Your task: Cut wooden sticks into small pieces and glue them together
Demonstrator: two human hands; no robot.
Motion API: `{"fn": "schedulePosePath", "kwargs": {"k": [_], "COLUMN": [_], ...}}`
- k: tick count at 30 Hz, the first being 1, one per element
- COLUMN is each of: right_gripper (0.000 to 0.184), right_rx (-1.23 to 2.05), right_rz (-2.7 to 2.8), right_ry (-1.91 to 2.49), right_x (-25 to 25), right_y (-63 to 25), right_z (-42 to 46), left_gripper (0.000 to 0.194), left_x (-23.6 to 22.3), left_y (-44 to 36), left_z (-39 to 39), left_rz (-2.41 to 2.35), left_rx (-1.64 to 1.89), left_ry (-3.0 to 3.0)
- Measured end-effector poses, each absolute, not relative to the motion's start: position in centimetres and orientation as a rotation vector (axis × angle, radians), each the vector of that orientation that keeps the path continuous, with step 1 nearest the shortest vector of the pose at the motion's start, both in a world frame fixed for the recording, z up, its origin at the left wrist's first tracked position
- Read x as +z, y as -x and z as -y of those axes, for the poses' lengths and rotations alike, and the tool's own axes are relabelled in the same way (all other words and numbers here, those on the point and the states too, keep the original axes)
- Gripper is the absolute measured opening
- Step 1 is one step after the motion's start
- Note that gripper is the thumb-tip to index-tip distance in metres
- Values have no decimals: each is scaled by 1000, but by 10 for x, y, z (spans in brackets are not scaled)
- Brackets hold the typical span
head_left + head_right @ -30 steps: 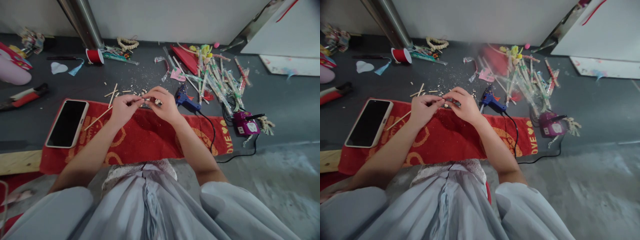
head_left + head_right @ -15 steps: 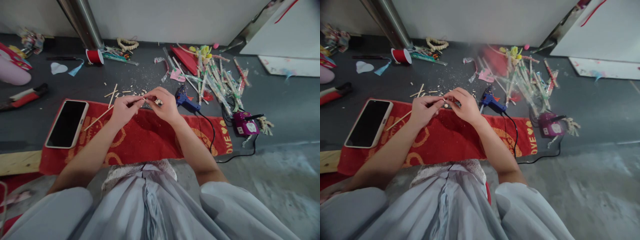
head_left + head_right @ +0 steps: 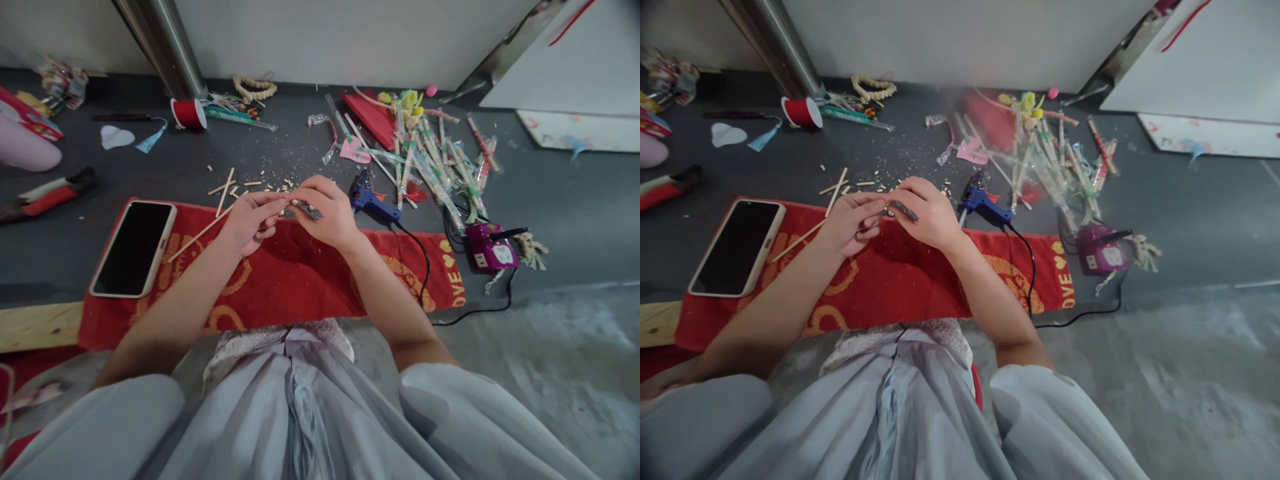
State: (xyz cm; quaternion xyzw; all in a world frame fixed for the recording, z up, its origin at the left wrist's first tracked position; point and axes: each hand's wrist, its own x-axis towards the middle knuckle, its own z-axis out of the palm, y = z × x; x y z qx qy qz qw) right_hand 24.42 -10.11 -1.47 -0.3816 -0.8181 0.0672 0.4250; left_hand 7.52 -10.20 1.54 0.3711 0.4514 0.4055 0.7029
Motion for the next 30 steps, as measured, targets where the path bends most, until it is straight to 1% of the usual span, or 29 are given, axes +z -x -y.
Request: {"fn": "schedulePosePath", "kwargs": {"k": [8, 13, 17, 19, 21, 22, 25, 30], "right_gripper": [17, 15, 13, 17, 24, 26, 20, 30], "right_rx": [154, 198, 224, 241, 242, 231, 139, 38], "right_rz": [2070, 2084, 2097, 2114, 2117, 2115, 2060, 2026], "right_ry": [938, 969, 980, 1030, 1154, 1241, 1631, 2204], "right_x": [-13, -12, -8, -4, 2, 5, 15, 21], "right_y": [-244, -244, -243, -249, -260, -269, -299, -344], "right_z": [101, 103, 104, 102, 100, 99, 97, 104], "left_gripper": [10, 17, 17, 16, 16, 16, 18, 18], "left_x": [16, 19, 17, 14, 11, 9, 5, 4], "left_y": [-75, -75, -74, -74, -74, -73, -72, -71], "left_z": [101, 101, 101, 99, 97, 96, 93, 92], "left_rz": [-1018, -1036, -998, -998, -1017, -1026, -1033, -1032], "left_rx": [840, 792, 778, 792, 820, 833, 847, 841], "left_ry": [-831, -831, -846, -862, -873, -874, -865, -873]}}
